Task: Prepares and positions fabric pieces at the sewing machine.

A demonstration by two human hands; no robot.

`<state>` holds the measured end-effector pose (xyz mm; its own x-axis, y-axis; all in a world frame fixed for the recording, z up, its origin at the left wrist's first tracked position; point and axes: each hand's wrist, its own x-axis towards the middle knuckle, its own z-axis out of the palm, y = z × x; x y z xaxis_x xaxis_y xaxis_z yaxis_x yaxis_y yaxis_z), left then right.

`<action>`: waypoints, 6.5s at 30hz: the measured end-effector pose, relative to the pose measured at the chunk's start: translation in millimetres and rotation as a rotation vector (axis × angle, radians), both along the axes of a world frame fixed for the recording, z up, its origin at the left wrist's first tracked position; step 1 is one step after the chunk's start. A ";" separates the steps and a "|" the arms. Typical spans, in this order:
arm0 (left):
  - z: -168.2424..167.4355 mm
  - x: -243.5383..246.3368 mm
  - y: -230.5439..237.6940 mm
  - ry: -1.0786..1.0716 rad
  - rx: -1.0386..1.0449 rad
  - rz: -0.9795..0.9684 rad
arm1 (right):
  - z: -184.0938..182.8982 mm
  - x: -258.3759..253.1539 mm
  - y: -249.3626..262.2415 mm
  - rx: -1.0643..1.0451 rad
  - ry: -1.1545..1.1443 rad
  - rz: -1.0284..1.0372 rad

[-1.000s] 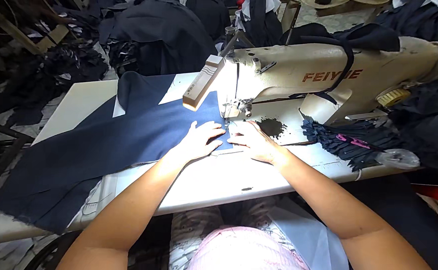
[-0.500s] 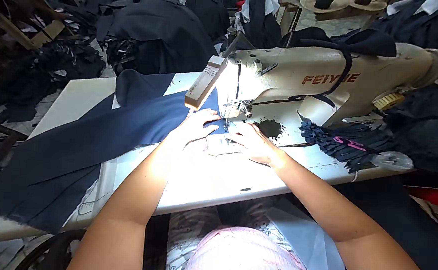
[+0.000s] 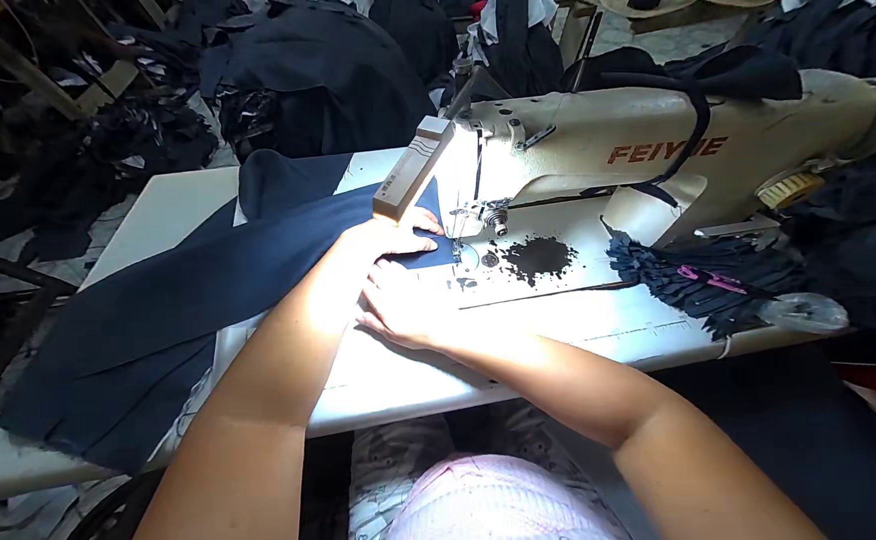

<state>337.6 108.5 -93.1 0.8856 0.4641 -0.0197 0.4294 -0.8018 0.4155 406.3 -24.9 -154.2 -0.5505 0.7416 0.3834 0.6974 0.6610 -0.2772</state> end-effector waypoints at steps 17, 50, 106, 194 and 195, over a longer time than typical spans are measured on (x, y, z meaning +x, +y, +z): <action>-7.6 -8.5 -6.7 -0.002 -0.010 0.050 | -4.2 -11.5 6.1 -0.090 -0.030 -0.025; -6.9 -240.3 -309.5 0.056 0.180 0.556 | -7.1 106.2 -128.1 -0.181 0.261 0.026; -43.9 -60.1 -188.9 -0.319 0.232 0.245 | -31.1 95.4 -174.9 0.133 0.186 -0.250; -55.4 -30.0 -88.1 -0.105 0.206 0.035 | 14.8 170.5 -11.4 -0.018 0.034 0.123; -56.0 -30.1 -85.0 -0.109 0.206 0.030 | 13.6 170.8 -8.8 -0.023 0.064 0.128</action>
<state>307.5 23.5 -149.0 0.8631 0.4745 0.1731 0.4160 -0.8622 0.2892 577.1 -33.7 -140.6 -0.6165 0.6756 0.4044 0.5879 0.7366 -0.3343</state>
